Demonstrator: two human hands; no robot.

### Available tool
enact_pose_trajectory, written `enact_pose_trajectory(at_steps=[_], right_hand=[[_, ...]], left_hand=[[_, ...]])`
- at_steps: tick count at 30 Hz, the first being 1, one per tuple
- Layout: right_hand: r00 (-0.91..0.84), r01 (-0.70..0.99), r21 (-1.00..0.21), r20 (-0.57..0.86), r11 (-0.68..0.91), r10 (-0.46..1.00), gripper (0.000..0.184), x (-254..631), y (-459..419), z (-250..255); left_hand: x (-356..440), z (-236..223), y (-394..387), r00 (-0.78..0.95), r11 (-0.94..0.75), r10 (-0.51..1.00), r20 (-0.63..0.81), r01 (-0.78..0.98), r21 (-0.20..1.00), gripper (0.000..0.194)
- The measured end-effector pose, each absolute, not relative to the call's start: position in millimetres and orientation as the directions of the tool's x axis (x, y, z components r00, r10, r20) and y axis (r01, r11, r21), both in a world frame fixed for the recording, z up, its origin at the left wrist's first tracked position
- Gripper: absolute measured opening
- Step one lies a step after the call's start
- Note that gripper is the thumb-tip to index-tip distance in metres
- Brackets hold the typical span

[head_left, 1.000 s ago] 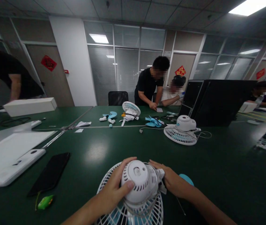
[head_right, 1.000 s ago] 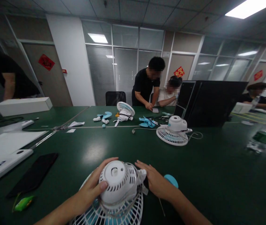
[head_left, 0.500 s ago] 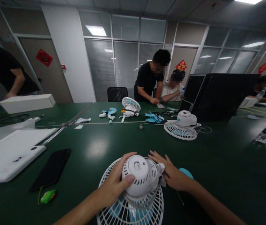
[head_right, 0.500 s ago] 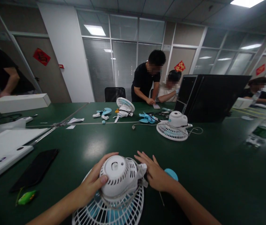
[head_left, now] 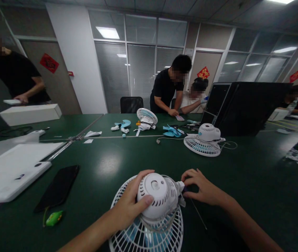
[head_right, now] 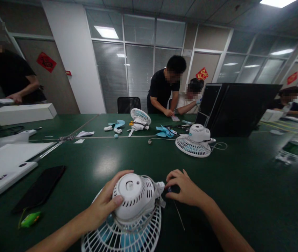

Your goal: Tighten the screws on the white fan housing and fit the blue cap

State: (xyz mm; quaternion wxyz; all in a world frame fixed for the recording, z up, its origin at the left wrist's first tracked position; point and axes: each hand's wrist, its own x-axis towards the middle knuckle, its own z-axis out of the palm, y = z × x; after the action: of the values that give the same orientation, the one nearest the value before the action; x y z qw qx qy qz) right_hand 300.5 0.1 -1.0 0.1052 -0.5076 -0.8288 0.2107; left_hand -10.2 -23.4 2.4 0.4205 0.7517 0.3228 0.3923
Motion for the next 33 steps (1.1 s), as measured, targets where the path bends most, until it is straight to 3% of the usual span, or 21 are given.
enact_pose_trajectory(at_steps=[4,9,20,24,26,29,33], right_hand=[[-0.476,0.787,-0.476,-0.060,0.394,0.878,0.005,303.4,-0.2,-5.1],[-0.446,0.755,-0.521,0.037,0.398,0.894,0.008,297.7,0.9,-12.0],[-0.172,0.580,-0.736,0.308,0.349,0.936,0.049,284.6,3.2,9.4],[-0.250,0.427,-0.800,0.343,0.421,0.906,0.043,258.7,-3.2,40.8],[-0.354,0.385,-0.748,0.422,0.541,0.835,0.032,239.8,-7.9,58.2],[-0.497,0.461,-0.503,0.537,0.731,0.682,0.020,214.1,-13.1,77.6],[-0.561,0.624,-0.185,0.571,0.759,0.600,0.012,199.1,-16.9,86.8]], left_hand=[[-6.9,5.1,-27.2,0.448,-0.441,0.835,0.319,0.200,0.875,0.064],[-2.5,2.9,-30.8,0.376,-0.409,0.872,0.312,0.211,0.888,0.064],[-0.1,4.0,-35.4,0.340,-0.360,0.897,0.284,0.186,0.914,0.070],[-0.3,4.4,-33.7,0.340,-0.366,0.893,0.294,0.171,0.915,0.080],[-0.3,4.4,-32.8,0.340,-0.373,0.891,0.301,0.169,0.912,0.081],[-0.3,4.5,-31.9,0.347,-0.405,0.878,0.331,0.167,0.899,0.077],[-0.9,4.7,-30.9,0.363,-0.430,0.861,0.357,0.143,0.891,0.074]])
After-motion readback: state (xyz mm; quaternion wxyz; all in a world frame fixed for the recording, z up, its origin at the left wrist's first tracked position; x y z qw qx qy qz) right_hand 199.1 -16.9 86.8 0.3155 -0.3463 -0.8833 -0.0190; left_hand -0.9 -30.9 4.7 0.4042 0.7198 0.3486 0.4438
